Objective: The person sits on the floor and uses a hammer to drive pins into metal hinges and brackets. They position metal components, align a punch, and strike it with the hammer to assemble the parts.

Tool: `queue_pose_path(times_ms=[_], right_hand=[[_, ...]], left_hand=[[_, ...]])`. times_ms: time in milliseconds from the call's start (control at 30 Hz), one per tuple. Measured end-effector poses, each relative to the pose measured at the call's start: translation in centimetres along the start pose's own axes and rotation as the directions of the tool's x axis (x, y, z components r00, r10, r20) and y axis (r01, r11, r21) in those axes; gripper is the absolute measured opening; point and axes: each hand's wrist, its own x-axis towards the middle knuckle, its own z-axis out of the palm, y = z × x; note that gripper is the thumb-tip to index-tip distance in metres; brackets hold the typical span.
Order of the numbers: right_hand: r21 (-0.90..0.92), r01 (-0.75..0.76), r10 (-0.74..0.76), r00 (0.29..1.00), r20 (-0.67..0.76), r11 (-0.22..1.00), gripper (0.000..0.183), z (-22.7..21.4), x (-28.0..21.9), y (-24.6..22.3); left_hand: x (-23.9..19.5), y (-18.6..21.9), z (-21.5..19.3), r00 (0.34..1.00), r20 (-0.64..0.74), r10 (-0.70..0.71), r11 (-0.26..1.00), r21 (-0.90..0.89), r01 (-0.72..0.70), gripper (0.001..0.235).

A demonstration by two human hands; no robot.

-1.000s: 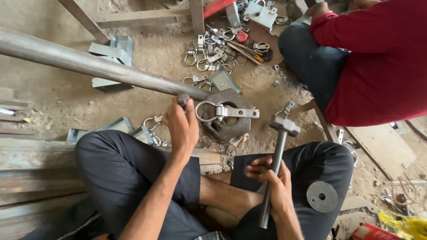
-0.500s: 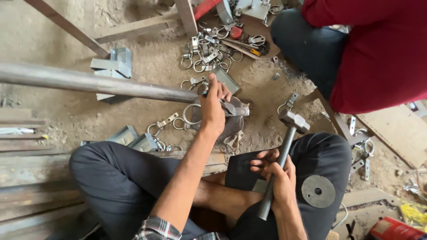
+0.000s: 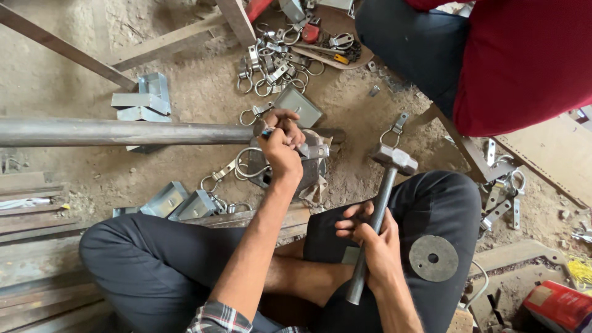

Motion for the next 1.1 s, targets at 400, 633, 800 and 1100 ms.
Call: queue_pose_path(times_ms=[400,633,800,1100], right_hand=[[-0.002,-0.029,0.029,0.999,-0.035,1.000,0.035,0.2,-0.1,-0.3],[0.007,-0.091,0.091,0.994,-0.055,0.996,0.035,0.9,-0.4,-1.2],[0.022,-0.092,0.092,0.996,-0.018,0.996,0.016,1.0,-1.0,-1.4],[0.200,-0.088,0.068,0.992,0.105,0.976,0.037,1.1,-1.3,-1.7]], left_hand=[[0.4,-1.8,-0.3,0.990,-0.140,0.002,0.998,0.058,0.006,0.017],[-0.6,-1.4,0.6,0.986,-0.141,0.091,0.984,0.162,-0.068,0.015],[-0.9,-1.4,2.3,0.971,-0.192,0.142,0.878,0.477,-0.034,0.027],[-1.9,-1.8,4.7,0.894,-0.010,0.449,0.724,0.590,-0.357,0.045]])
